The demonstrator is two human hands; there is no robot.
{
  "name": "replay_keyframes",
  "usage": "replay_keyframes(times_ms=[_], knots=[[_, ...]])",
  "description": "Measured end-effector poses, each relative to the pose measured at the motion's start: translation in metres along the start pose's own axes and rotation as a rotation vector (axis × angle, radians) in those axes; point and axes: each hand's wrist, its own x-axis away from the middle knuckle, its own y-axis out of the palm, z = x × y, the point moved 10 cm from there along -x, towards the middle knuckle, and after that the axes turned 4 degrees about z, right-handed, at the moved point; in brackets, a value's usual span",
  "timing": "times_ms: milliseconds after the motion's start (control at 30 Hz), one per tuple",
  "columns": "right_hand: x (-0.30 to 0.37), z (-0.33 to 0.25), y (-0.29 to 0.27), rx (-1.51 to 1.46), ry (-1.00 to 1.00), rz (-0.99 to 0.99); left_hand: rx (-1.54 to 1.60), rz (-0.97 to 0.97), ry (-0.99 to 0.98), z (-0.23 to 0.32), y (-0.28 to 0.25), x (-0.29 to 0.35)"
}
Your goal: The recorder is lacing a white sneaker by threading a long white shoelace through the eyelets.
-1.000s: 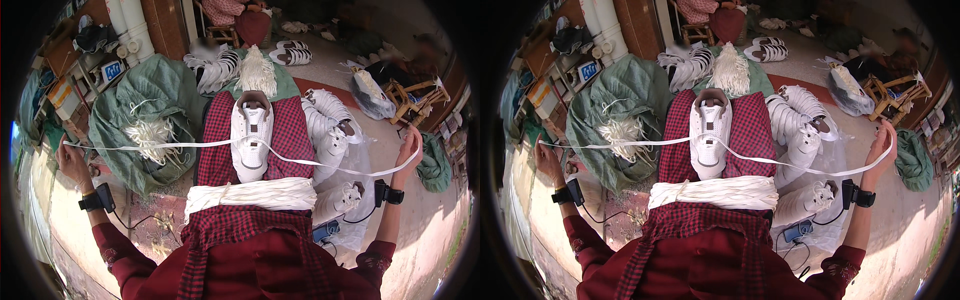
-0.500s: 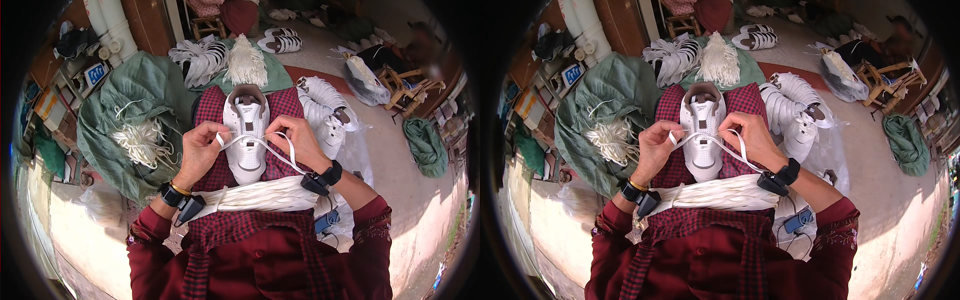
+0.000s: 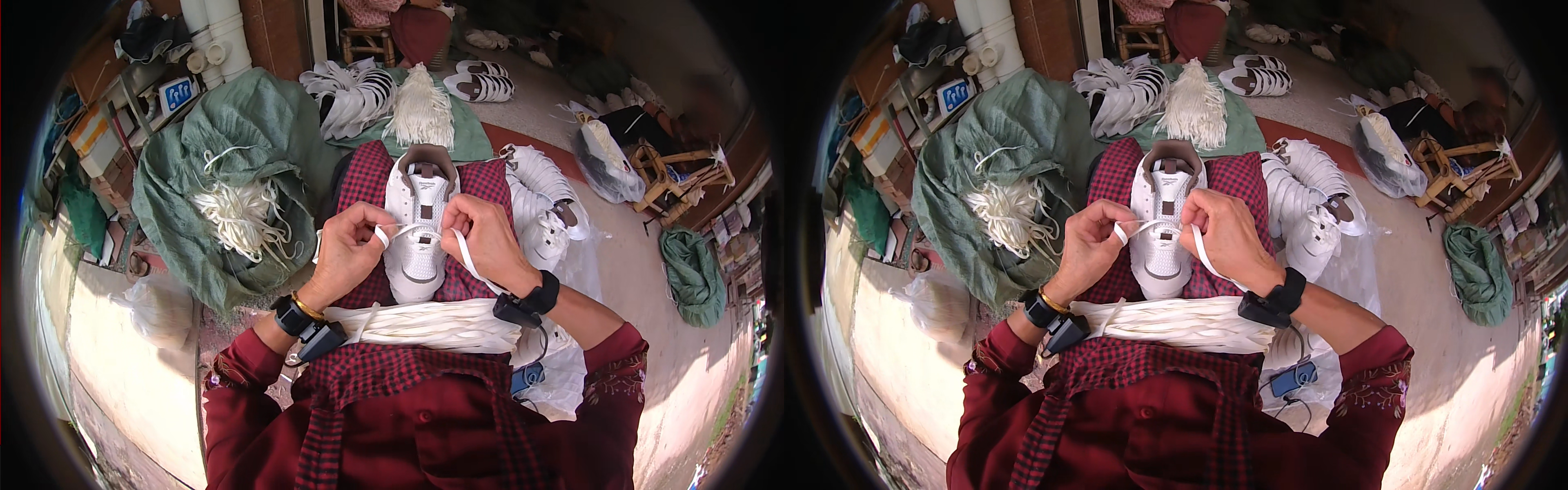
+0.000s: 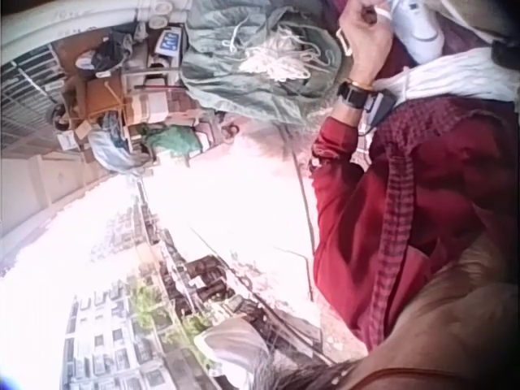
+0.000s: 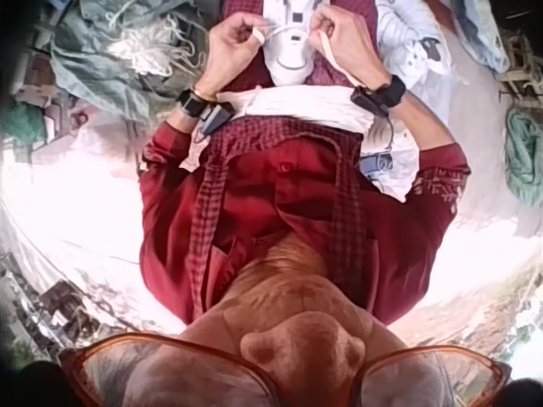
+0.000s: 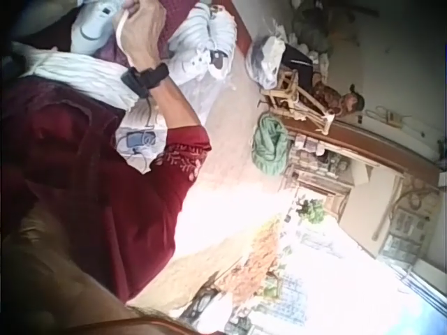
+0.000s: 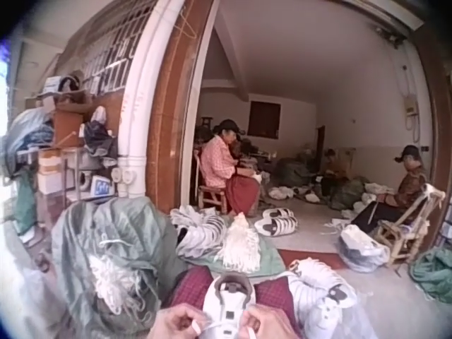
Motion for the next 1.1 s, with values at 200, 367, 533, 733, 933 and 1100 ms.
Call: replay_keyframes(times_ms=[200,367,533,733,933,1100], knots=[[-0.007,0.03,0.011,-0.203,0.187,-0.135,0.012,0.046,0.007,0.001,0.002,0.0],[-0.003,0.041,0.017,-0.378,0.235,-0.14,-0.101,0.047,0.023,0.005,0.003,0.001],[-0.005,0.043,0.018,-0.402,0.245,-0.143,-0.054,0.052,0.032,-0.001,0.003,-0.002],[-0.004,0.042,0.011,-0.447,0.238,-0.166,-0.103,0.12,0.069,0.012,0.008,-0.009],[-0.005,0.033,0.015,-0.396,0.112,-0.13,-0.524,0.096,0.349,0.048,0.029,-0.001],[-0.005,0.006,0.003,-0.032,-0.04,-0.224,-0.536,-0.337,0.241,0.063,0.04,-0.024]])
